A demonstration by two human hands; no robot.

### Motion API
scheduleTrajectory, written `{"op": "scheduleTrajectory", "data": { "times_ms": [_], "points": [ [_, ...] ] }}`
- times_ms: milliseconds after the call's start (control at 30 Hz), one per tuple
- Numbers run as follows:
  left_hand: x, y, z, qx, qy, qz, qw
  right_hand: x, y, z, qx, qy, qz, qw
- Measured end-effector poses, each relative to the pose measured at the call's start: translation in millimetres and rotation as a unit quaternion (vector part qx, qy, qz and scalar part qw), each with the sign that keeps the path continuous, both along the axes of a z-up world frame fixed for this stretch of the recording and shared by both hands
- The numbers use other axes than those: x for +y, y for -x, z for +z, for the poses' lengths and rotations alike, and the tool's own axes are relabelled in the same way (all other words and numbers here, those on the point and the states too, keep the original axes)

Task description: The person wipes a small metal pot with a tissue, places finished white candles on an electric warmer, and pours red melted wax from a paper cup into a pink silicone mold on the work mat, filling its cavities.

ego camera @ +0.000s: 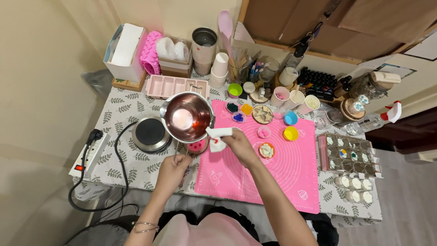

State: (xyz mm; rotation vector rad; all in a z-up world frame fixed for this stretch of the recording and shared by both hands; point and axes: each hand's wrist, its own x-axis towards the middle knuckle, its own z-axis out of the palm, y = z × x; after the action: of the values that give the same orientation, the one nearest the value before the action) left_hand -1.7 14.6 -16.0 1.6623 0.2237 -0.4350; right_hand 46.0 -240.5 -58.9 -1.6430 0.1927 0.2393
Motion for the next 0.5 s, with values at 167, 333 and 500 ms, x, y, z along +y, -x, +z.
{"op": "scheduleTrajectory", "data": {
  "times_ms": [167,333,500],
  "points": [
    [14,-2,-3,0.026,0.032,0.029,0.999,-13,19,19,0.047,-0.298,-0.07,0.951],
    [22,7,1,0.037,0.043,0.029,0.998,-5,34,53,0.071,-0.315,-0.072,0.944],
    [21,15,-1,0.057,0.065,0.021,0.996,9,31,66,0.089,-0.331,-0.119,0.932]
  ]
}}
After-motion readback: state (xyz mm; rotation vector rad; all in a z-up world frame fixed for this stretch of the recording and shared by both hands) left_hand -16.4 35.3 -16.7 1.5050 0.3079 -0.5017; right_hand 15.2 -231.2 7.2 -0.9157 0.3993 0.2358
